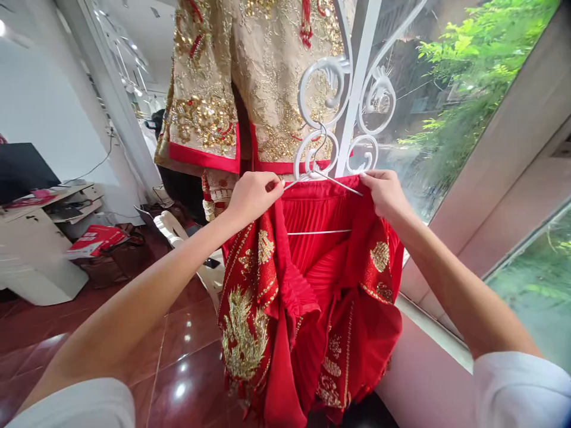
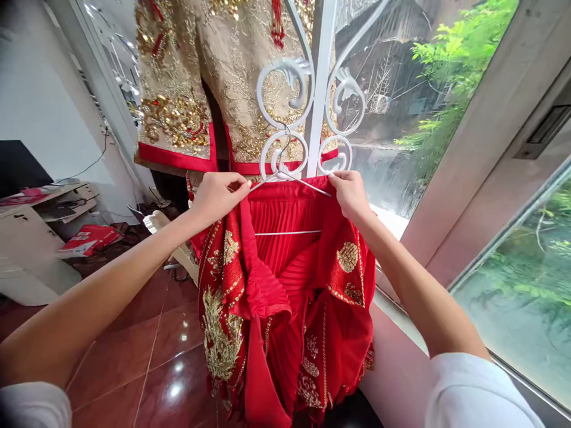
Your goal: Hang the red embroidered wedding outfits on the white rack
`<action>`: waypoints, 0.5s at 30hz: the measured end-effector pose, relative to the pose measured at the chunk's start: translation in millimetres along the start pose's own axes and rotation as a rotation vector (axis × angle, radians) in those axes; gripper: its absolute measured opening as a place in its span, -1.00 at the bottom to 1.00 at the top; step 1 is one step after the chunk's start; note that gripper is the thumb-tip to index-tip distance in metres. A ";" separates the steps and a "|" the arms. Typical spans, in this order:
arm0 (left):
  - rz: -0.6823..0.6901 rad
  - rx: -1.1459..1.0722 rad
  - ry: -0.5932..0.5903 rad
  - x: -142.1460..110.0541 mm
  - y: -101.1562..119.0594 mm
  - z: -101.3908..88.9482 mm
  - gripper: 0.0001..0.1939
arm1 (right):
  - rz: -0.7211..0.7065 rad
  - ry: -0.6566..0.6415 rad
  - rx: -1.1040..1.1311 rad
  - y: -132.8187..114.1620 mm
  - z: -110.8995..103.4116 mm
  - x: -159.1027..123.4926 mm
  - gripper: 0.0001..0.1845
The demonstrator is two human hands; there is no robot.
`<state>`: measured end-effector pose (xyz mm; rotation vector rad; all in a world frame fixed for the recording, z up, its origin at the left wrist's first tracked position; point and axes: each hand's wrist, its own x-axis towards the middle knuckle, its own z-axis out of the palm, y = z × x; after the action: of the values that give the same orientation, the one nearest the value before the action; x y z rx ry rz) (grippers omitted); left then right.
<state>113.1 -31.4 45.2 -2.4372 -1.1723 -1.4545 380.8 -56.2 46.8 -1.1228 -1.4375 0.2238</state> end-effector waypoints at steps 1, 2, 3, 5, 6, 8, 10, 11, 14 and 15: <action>0.052 0.136 -0.045 -3.1 6.9 -5.1 -0.76 | -0.088 0.031 -0.070 -0.5 1.5 -4.1 -0.69; 0.077 0.265 -0.086 -7.4 14.7 -9.9 -0.76 | -0.153 0.018 -0.150 -1.5 1.3 -8.9 -0.69; 0.083 0.383 -0.117 -12.7 22.8 -14.1 -0.74 | -0.203 -0.027 -0.233 -2.8 -0.5 -14.2 -0.70; 0.041 0.568 -0.154 -24.6 37.5 -19.6 -0.73 | -0.299 -0.145 -0.394 -5.4 -7.3 -25.9 -0.74; -0.011 0.636 -0.171 -30.0 42.7 -21.4 -0.74 | -0.336 -0.196 -0.466 -6.0 -11.3 -31.9 -0.74; -0.137 0.696 -0.233 -37.0 46.4 -24.6 -0.77 | -0.394 -0.250 -0.614 -4.7 -18.6 -43.9 -0.63; -0.175 0.598 -0.342 -38.2 41.6 -29.5 -0.74 | -0.420 -0.230 -0.756 -0.9 -22.8 -56.6 -0.47; -0.165 0.478 -0.404 -37.2 37.1 -32.6 -0.71 | -0.428 -0.175 -0.818 1.2 -23.2 -63.8 -0.43; -0.113 0.092 -0.500 -34.6 25.1 -40.1 -0.63 | -0.451 0.107 -0.946 4.6 -17.1 -91.2 -0.53; -0.093 0.066 -0.493 -35.4 23.7 -40.4 -0.62 | -0.446 0.192 -0.978 4.7 -12.9 -101.7 -0.58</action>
<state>89.8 -85.3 47.1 -2.8154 -1.4003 -0.8269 372.9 -133.2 -20.6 -1.4734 -1.6015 -0.9733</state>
